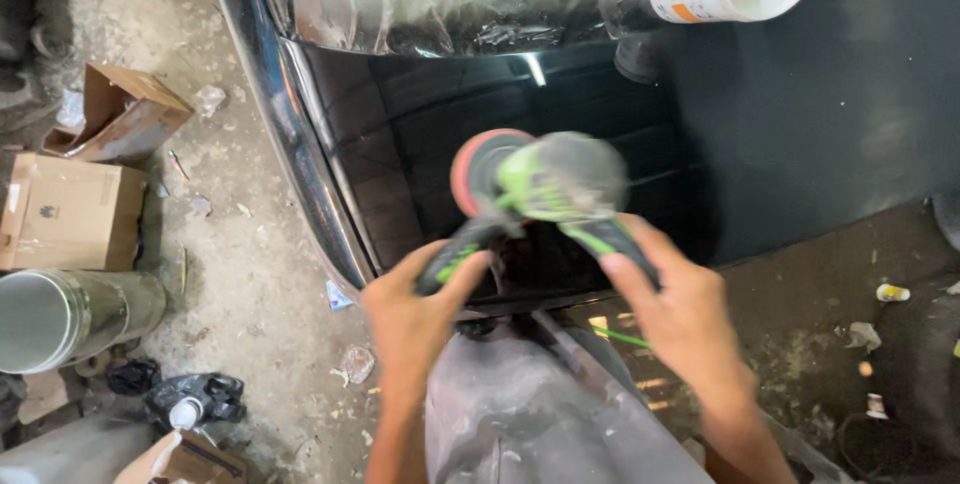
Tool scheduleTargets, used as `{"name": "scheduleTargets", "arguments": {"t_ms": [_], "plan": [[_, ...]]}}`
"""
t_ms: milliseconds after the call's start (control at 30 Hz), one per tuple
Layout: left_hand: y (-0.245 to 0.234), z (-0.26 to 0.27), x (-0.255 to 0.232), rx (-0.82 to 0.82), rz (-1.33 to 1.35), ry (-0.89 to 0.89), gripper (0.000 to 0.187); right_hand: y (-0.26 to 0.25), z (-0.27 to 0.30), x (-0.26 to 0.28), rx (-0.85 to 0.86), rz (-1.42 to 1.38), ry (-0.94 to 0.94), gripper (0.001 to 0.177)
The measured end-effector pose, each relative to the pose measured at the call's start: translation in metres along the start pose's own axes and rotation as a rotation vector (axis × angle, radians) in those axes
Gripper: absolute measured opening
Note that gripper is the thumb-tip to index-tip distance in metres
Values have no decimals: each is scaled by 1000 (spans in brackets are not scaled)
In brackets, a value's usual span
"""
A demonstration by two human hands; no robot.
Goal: The person polishes the trunk of a dark car using a power polisher, applying a white substance by hand before using the tool.
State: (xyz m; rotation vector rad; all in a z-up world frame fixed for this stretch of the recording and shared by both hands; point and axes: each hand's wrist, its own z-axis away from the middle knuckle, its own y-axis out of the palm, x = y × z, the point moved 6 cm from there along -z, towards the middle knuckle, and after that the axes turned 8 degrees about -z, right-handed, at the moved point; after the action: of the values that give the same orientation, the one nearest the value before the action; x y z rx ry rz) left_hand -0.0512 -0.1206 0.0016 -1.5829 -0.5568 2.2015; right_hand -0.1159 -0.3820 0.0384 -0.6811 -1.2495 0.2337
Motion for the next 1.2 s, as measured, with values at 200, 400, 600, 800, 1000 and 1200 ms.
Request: {"name": "scheduleTargets", "arguments": {"t_ms": [200,400,600,800,1000,1200], "plan": [[73,11,-64,168,106,300,39,-71,27,-64,-175,-135,62,44],[65,10,-57,218,118,277,38,-54,39,-69,-179,-176,4,46],[-2,0,10,112,84,121,38,15,41,-31,-27,-102,47,55],[-80,-6,99,-52,-90,-49,41,86,50,44,158,-151,-160,56],[-135,8,152,-173,-105,-65,43,135,59,76,359,-192,-168,60],[-118,44,158,-221,-61,-197,41,115,68,67,361,-205,-198,56]]}}
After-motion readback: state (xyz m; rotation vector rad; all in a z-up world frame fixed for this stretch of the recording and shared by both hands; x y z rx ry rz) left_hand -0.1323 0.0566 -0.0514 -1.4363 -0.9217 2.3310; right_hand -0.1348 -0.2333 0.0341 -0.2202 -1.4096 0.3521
